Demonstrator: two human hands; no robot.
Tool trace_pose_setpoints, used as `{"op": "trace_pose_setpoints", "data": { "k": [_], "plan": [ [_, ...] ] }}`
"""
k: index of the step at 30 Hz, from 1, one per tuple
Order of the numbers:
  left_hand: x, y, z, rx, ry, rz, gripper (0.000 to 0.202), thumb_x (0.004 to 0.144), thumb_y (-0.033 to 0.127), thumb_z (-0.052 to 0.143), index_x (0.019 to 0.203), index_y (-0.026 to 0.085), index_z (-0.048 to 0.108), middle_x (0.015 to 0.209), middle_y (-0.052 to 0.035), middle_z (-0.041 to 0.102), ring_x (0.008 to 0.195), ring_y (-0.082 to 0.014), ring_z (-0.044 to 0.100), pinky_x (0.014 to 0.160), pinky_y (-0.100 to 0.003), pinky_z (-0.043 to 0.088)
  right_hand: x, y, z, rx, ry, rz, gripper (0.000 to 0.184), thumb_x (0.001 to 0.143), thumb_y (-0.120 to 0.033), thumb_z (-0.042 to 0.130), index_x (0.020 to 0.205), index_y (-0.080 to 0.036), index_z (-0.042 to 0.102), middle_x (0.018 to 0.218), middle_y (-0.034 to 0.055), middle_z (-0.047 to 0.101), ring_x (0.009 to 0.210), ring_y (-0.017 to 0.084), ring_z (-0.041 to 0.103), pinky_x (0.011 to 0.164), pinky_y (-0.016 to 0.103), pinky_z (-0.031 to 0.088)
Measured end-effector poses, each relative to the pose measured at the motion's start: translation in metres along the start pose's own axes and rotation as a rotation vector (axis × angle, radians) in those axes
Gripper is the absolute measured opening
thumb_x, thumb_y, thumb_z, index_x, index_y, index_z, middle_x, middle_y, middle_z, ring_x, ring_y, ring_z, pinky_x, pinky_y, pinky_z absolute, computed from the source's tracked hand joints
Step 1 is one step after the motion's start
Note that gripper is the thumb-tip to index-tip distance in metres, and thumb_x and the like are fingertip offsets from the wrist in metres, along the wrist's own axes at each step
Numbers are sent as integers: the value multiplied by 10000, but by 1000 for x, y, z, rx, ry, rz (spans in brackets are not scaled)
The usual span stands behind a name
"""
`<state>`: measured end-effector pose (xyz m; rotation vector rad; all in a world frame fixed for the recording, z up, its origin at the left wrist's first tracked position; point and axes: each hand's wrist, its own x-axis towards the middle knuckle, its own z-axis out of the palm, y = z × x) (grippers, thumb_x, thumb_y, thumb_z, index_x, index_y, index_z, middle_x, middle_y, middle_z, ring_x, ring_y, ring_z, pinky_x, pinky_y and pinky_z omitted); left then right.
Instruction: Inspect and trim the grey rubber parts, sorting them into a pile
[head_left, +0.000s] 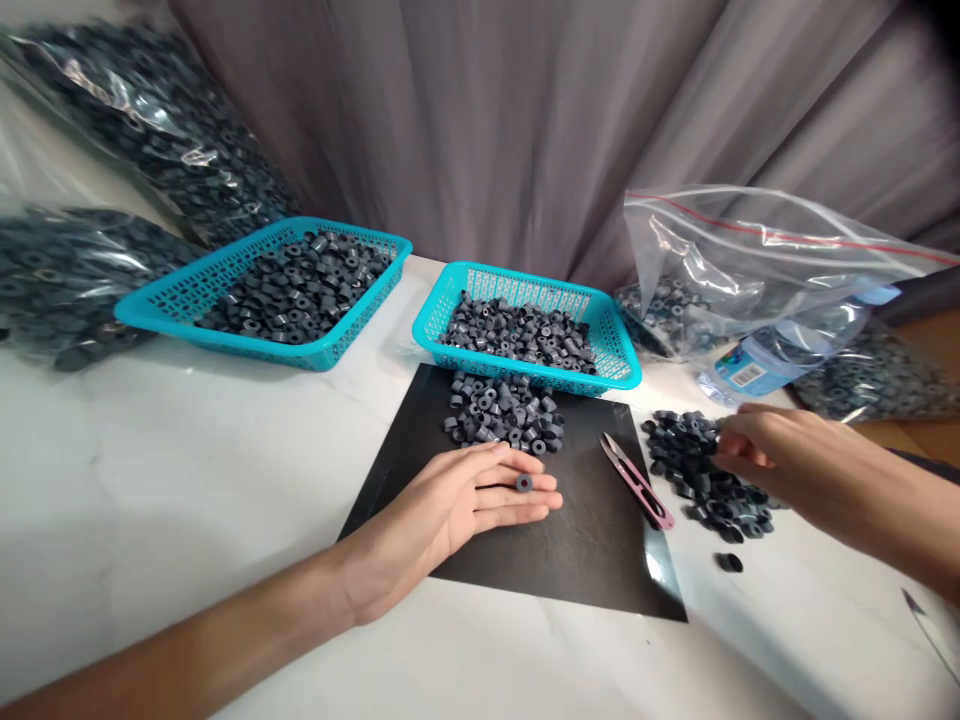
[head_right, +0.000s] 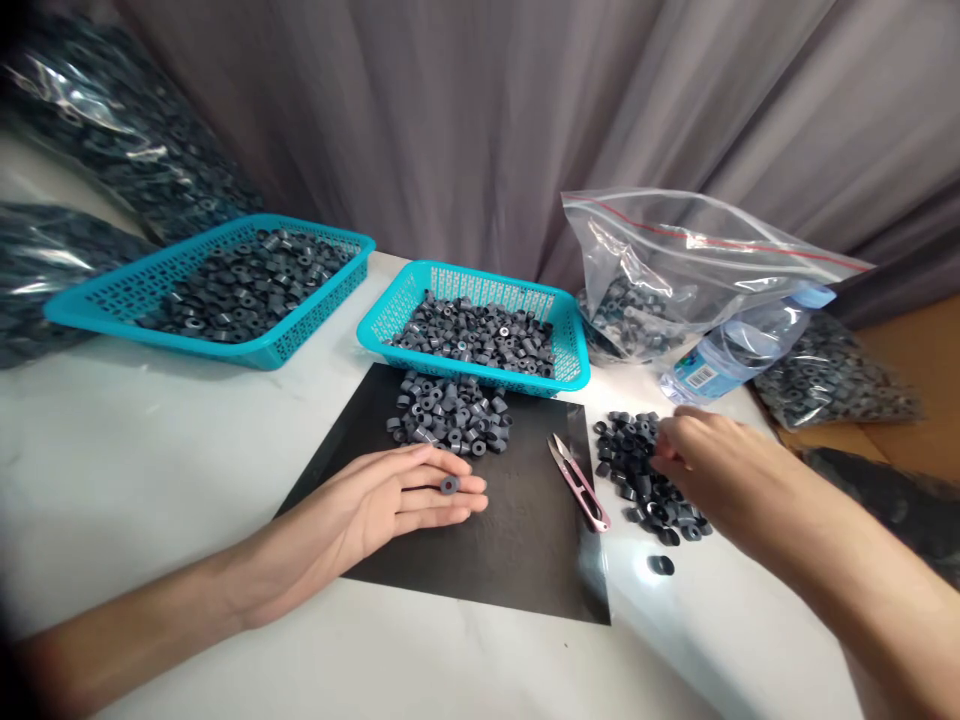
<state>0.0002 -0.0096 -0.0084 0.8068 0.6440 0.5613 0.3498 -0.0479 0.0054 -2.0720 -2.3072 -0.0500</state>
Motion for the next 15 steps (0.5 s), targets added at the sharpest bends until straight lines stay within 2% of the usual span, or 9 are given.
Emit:
{"op": "trace_pose_setpoints", "data": {
  "k": [2,4,6,8,12,15],
  "plan": [
    [0,0,0,10,-6,5,347,1004,346,447,1025,106,697,1136,-150,730,1170,-309,659,1103,-432,445,-2,21,6,-105,-99,111,148,787,-310,595,656,-244,607,659,78,648,554,253,591,498,358,390],
    [-1,0,1,26,3,12,333,1001,345,464,1025,109,697,1171,-147,717,1178,-305,652,1098,-425,446,-2,30,8,-120,-132,138,107,752,-291,633,658,-244,615,650,73,651,562,267,608,500,356,405],
    [-1,1,2,65,26,7,279,982,339,521,1021,125,695,1188,-132,712,1171,-287,652,1082,-403,451,-2,32,5,-92,-124,118,119,773,-319,634,682,-243,637,656,68,658,576,270,624,514,361,428],
    [-1,1,2,137,58,-5,202,944,316,602,1008,145,686,1147,-107,726,1125,-250,666,1024,-354,472,-3,29,-5,-49,-78,88,208,826,-404,598,696,-251,653,658,65,663,570,272,631,509,367,438],
    [-1,-1,1,202,102,-10,106,906,255,654,966,168,661,1029,-60,736,966,-169,672,835,-260,483,-2,3,-31,42,159,-6,479,899,-638,431,705,-266,663,676,85,665,507,265,609,446,367,410],
    [-1,-2,1,102,92,-27,135,950,220,557,1017,154,654,1066,-97,740,958,-178,684,837,-278,481,3,-37,-45,184,114,-131,312,940,-514,509,843,-272,680,832,69,705,623,238,653,528,351,469]
  ]
}}
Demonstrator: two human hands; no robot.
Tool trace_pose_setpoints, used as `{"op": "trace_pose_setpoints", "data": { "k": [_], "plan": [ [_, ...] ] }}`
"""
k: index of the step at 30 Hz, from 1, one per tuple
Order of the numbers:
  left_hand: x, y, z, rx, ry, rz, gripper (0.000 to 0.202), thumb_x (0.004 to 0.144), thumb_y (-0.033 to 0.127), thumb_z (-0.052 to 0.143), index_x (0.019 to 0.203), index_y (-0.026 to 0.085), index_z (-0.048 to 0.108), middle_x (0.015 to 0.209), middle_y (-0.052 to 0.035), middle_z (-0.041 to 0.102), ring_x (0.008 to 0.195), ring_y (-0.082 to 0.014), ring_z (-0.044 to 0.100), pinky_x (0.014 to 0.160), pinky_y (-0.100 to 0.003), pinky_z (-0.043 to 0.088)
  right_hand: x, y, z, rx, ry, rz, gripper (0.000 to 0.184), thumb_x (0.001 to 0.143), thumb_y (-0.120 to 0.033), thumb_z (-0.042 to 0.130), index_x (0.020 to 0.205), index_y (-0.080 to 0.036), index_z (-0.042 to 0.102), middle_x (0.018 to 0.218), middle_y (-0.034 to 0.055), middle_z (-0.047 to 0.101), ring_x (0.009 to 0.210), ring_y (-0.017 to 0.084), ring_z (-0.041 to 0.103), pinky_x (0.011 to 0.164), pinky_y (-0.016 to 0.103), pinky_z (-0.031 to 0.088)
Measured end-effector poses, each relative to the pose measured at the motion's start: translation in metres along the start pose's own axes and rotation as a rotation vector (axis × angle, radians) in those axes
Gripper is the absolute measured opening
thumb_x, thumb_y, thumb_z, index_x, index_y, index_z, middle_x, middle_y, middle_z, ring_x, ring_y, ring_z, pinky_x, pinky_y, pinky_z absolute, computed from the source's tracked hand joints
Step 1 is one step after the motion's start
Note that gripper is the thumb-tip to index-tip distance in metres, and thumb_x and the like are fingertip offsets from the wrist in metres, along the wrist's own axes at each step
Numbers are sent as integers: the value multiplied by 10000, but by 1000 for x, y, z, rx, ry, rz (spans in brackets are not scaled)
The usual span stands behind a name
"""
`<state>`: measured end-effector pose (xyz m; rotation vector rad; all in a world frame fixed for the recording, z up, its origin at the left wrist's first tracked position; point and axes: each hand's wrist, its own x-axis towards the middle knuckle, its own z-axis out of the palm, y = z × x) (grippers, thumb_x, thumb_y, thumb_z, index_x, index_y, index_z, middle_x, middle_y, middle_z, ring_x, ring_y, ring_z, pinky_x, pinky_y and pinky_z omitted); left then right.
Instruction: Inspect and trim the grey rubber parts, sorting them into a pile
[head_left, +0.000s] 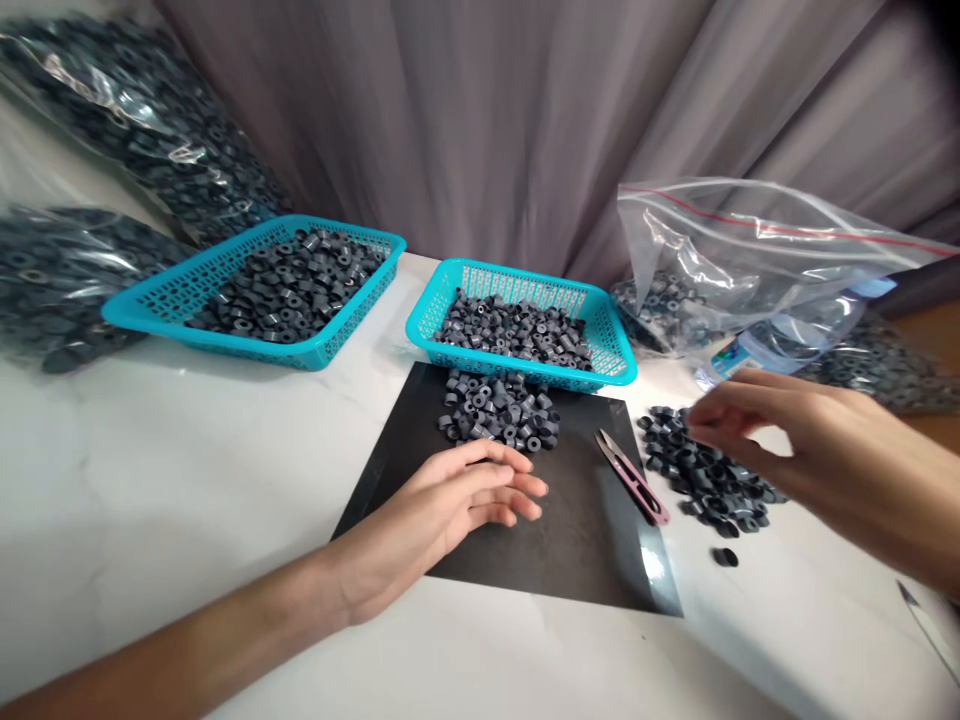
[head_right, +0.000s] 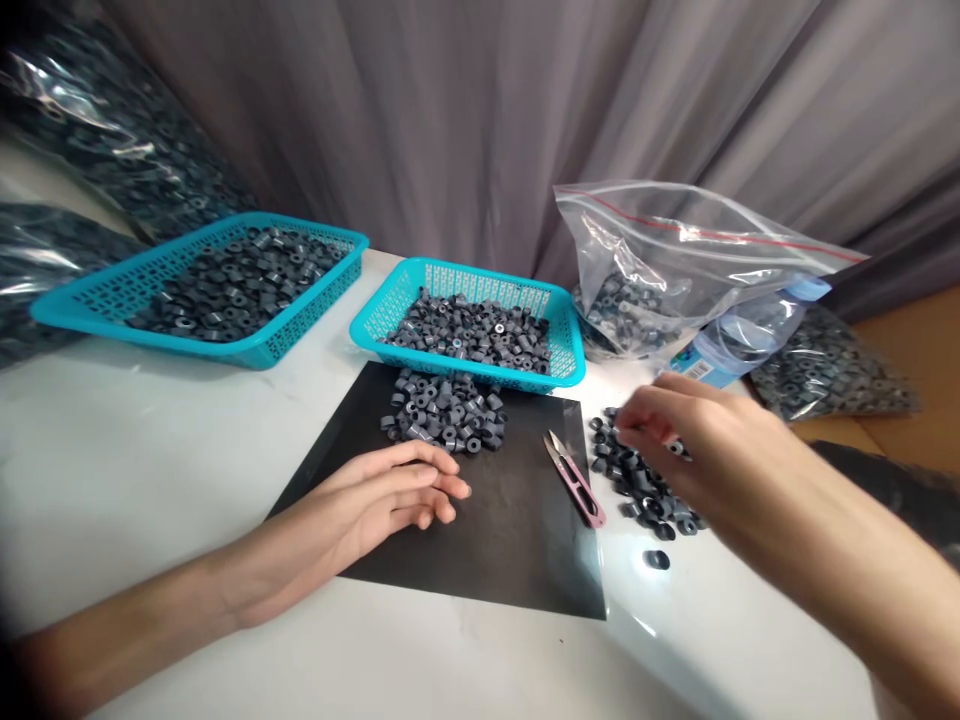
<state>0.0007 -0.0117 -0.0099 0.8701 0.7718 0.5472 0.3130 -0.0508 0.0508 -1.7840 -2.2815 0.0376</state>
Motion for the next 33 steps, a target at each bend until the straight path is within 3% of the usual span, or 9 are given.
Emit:
{"op": "trace_pose_setpoints", "data": {
  "k": [4,7,11,14,23,28,33],
  "plan": [
    [1,1,1,-102,-39,-34,251,974,241,469,1055,101,662,1074,-168,746,985,-233,702,889,-340,490,12,-59,14,326,-43,-48,146,972,-363,557,924,-272,660,896,29,703,748,190,655,634,304,501],
    [0,0,1,-148,-99,-73,321,988,273,428,1086,85,669,1092,-174,746,1022,-251,698,949,-375,480,17,-87,32,576,-39,-27,64,943,-308,635,972,-272,680,901,-1,707,798,159,658,679,258,509],
    [0,-4,-2,-185,-168,-86,407,1015,342,363,1144,95,660,1095,-155,751,1061,-259,691,1030,-417,446,21,-98,52,864,-112,-12,100,942,-316,654,992,-257,718,937,-2,723,864,149,672,775,244,516],
    [1,-5,-2,-181,-172,-109,389,1004,347,405,1118,93,677,1091,-152,754,1075,-269,688,1054,-431,436,23,-97,58,953,-136,-8,119,945,-323,653,989,-258,742,959,-2,729,889,146,672,798,241,510],
    [-1,1,3,-207,-101,-49,241,957,236,562,1033,71,721,1064,-155,763,1050,-270,715,1031,-400,494,26,-90,62,909,-72,-25,148,972,-314,610,1033,-261,734,980,1,729,915,155,672,818,259,512],
    [-4,6,3,-123,-79,-57,213,905,238,669,1068,105,702,1095,-133,768,1084,-230,704,1031,-337,490,31,-68,74,625,124,37,131,974,-285,591,999,-225,704,992,39,706,873,184,654,792,311,507],
    [-4,7,3,-73,-61,-53,204,903,259,682,1053,121,694,1072,-113,776,1044,-200,715,988,-306,505,31,-59,88,380,115,-136,161,961,-246,592,1107,-222,654,1058,89,626,981,240,604,849,393,520]
  ]
}}
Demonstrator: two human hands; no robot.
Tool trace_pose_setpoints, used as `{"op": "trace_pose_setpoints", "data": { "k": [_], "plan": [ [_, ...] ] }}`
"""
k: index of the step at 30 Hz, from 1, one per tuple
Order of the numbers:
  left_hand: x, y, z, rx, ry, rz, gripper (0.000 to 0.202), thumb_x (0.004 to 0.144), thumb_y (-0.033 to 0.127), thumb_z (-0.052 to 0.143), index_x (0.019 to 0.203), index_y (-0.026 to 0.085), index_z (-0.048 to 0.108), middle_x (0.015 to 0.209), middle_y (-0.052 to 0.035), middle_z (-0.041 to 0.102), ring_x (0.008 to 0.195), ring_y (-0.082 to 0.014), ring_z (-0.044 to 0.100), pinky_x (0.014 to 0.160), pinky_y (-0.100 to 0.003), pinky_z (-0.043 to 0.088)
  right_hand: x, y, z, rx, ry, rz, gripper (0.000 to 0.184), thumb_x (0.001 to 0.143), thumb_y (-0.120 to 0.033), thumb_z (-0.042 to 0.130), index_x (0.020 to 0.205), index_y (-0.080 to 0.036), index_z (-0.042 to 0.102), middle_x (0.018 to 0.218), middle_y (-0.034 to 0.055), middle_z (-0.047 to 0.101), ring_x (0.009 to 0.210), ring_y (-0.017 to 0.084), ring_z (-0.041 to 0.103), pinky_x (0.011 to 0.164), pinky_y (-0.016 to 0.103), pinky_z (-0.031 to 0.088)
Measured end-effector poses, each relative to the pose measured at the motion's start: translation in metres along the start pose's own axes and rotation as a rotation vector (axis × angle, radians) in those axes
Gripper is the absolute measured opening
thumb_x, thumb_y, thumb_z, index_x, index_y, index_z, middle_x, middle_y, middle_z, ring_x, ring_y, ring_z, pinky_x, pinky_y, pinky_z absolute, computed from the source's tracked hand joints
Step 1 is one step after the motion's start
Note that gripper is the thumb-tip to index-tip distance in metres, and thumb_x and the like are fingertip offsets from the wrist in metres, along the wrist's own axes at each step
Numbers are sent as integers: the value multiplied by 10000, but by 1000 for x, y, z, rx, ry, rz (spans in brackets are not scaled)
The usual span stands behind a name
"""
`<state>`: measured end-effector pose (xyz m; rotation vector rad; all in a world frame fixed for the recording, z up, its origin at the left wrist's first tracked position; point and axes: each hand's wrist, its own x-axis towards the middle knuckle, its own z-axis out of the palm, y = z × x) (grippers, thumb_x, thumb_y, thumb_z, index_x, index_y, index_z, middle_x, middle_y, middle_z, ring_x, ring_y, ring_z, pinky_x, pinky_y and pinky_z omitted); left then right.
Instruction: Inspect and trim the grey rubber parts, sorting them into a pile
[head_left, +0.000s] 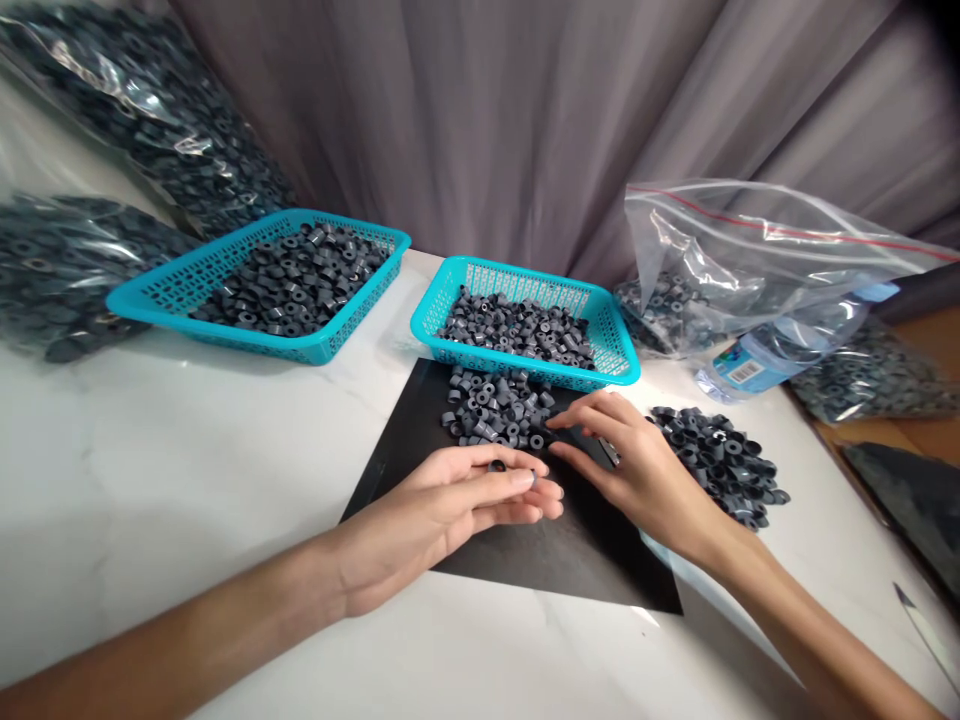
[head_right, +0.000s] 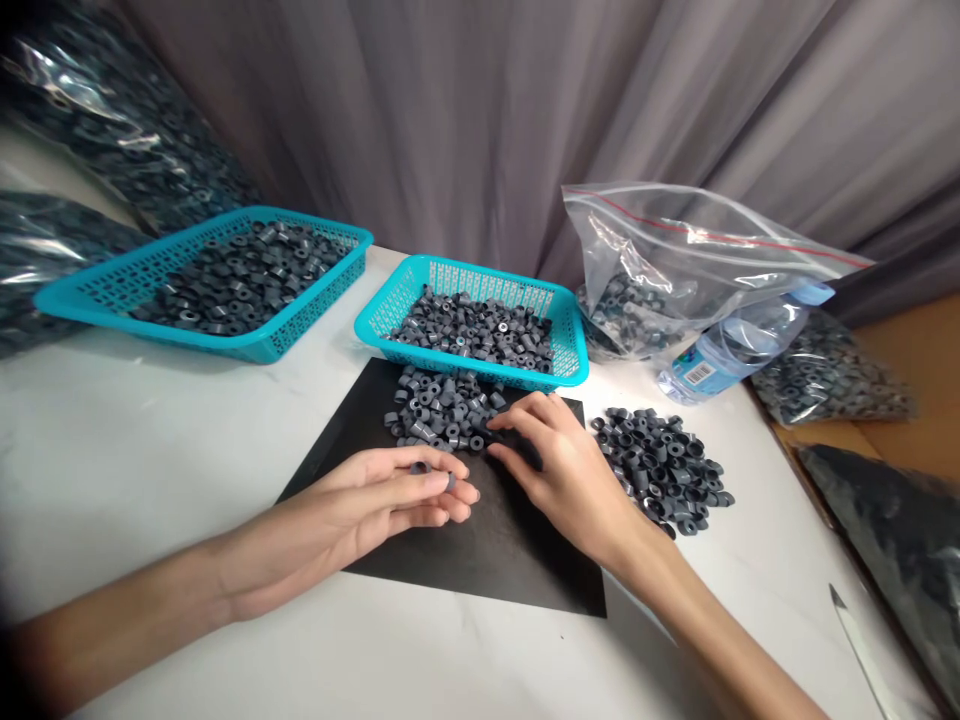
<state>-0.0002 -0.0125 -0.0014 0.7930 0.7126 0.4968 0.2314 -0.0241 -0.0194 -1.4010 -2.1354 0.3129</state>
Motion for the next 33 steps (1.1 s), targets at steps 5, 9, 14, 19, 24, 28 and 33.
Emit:
{"op": "trace_pose_setpoints", "data": {
  "k": [5,9,14,19,24,28,33],
  "plan": [
    [1,-3,-1,-44,25,-8,234,937,317,633,1052,125,699,1051,-130,780,1005,-222,731,950,-339,526,-3,-2,11,-114,20,-63,229,962,-233,576,1190,-240,601,1103,100,582,999,252,583,836,418,537],
    [1,-3,-1,-41,2,-18,279,956,344,598,1081,113,692,1011,-146,785,1000,-227,731,939,-333,526,-5,-2,16,-190,10,-104,218,984,-208,527,1181,-232,616,1083,105,595,976,257,563,793,409,531],
    [1,-3,-1,-51,-25,-3,268,967,335,579,1082,119,689,985,-131,787,957,-210,738,901,-312,536,-5,-3,14,-139,38,-108,171,993,-237,529,1098,-212,662,1052,99,605,975,248,567,819,403,519],
    [2,-4,-2,-69,-21,6,259,974,307,557,1092,112,679,1045,-154,772,1000,-242,731,932,-346,527,-1,-9,4,123,82,-3,131,967,-279,598,1026,-228,703,1013,71,635,946,211,601,837,367,515],
    [7,-7,-3,-121,9,-42,299,991,330,506,1054,90,672,1056,-187,755,1033,-278,718,978,-399,501,2,-27,-3,428,48,132,169,931,-381,652,905,-227,717,920,50,673,834,190,607,741,323,514],
    [7,-8,-2,-140,-14,-52,307,979,343,534,1055,91,691,1068,-160,739,1019,-261,709,973,-389,493,-1,-38,-2,458,-50,148,156,954,-351,628,930,-250,745,935,40,658,886,185,613,800,319,498],
    [4,-8,-2,-152,17,-24,185,922,291,650,995,138,723,1064,-102,733,1011,-216,692,938,-332,489,-4,-36,2,375,-65,86,212,978,-350,592,901,-252,763,951,52,639,929,197,611,838,335,496]
  ]
}}
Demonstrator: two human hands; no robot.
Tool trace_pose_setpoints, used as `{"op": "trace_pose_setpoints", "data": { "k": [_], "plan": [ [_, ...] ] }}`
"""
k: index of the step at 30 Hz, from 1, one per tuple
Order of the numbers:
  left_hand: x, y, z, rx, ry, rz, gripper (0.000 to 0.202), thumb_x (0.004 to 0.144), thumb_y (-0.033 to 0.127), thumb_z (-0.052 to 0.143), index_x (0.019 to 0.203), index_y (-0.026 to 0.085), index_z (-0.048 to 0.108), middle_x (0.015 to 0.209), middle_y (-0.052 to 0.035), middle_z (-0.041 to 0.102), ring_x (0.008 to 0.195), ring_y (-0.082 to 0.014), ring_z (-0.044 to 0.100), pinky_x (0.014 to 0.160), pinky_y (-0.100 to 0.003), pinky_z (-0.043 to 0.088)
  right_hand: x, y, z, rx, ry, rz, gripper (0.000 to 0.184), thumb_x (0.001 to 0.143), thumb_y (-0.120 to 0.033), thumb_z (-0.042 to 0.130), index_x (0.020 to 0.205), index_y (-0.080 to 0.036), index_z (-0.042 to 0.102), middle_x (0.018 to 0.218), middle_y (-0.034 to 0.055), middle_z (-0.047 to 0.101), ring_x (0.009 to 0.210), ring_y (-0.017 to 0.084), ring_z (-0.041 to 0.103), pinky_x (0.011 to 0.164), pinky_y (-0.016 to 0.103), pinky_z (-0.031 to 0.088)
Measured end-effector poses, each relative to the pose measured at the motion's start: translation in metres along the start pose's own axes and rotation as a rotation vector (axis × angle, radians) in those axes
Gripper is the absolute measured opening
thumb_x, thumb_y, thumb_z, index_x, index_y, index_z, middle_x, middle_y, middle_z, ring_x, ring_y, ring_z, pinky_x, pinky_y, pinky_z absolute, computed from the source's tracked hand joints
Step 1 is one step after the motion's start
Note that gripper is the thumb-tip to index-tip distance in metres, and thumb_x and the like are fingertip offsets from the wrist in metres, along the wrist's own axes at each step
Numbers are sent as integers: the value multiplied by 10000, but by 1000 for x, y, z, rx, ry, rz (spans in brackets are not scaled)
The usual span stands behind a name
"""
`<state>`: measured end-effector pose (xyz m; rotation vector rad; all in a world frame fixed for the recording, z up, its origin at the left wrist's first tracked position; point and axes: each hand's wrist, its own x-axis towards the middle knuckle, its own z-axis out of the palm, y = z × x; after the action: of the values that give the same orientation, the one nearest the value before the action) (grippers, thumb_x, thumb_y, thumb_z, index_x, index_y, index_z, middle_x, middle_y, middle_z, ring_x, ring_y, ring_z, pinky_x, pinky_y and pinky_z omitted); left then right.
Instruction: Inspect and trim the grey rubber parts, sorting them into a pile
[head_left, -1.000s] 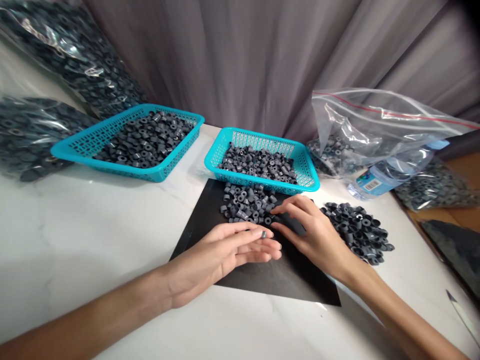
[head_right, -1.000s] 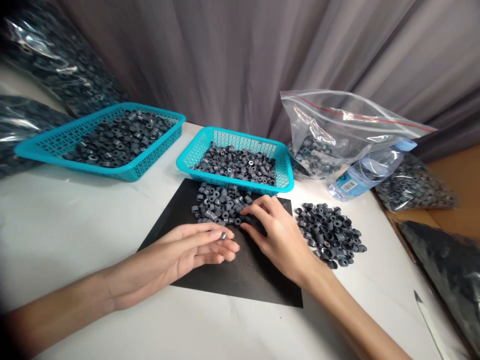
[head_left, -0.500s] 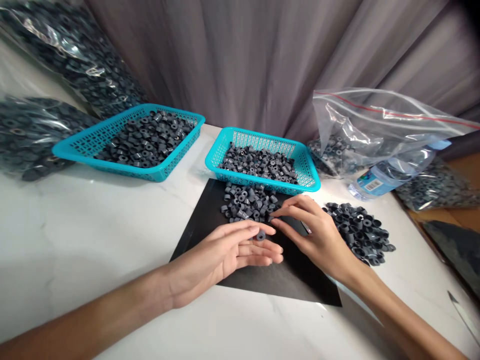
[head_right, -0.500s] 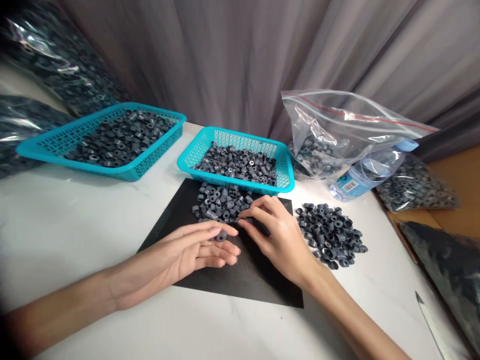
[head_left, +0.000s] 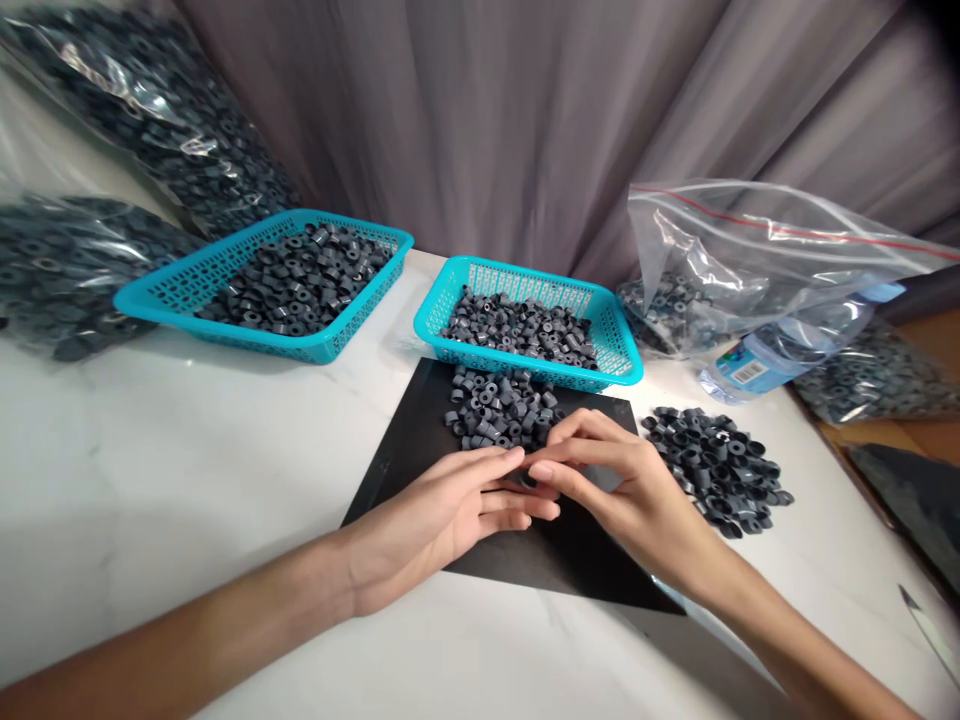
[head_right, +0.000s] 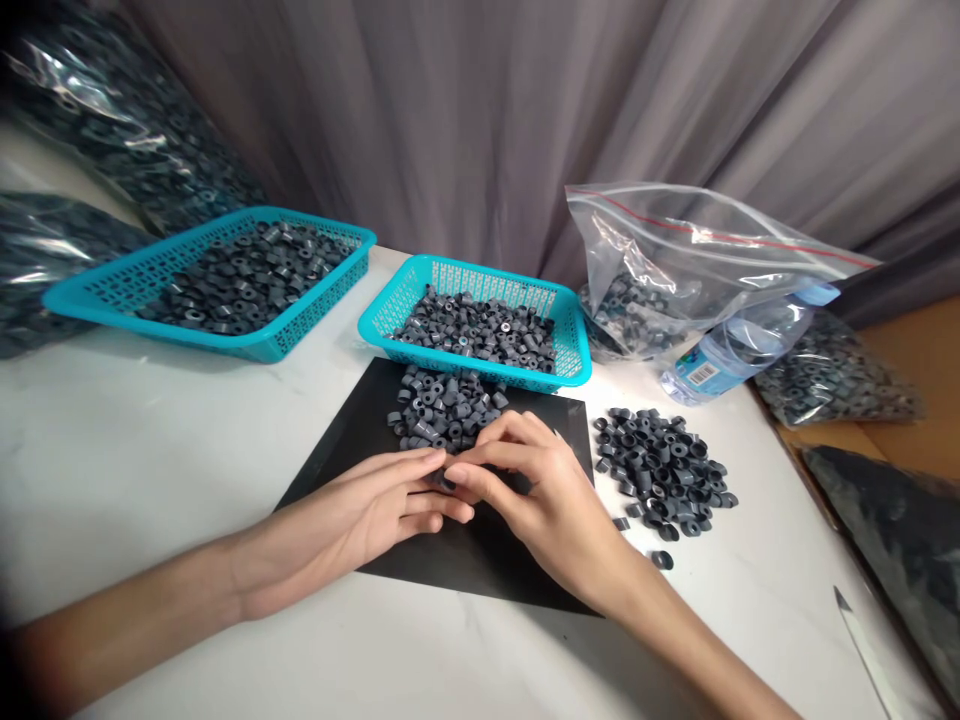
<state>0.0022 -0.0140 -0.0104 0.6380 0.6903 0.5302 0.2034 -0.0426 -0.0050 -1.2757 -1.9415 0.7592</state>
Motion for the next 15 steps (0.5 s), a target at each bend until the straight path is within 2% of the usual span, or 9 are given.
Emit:
{"op": "trace_pose_setpoints", "data": {
  "k": [5,9,15],
  "plan": [
    [0,2,0,73,29,8,191,919,285,659,1011,133,729,1029,-93,738,997,-174,668,887,-268,476,3,9,-12,-152,89,-32,189,1007,-307,539,1059,-239,708,1007,61,638,932,193,614,819,333,501],
    [-1,4,0,118,22,21,194,915,284,662,1022,134,722,1065,-96,739,1031,-184,667,934,-283,468,4,20,-20,-396,16,-10,137,940,-310,647,1053,-234,636,1030,67,635,960,235,598,804,378,501],
    [-2,6,1,198,-35,38,192,886,231,685,1058,151,713,1136,-102,734,1183,-231,624,1079,-339,404,3,34,-9,-480,3,-63,83,976,-265,567,1054,-245,589,1066,76,610,978,250,585,816,406,524]
  ]
}}
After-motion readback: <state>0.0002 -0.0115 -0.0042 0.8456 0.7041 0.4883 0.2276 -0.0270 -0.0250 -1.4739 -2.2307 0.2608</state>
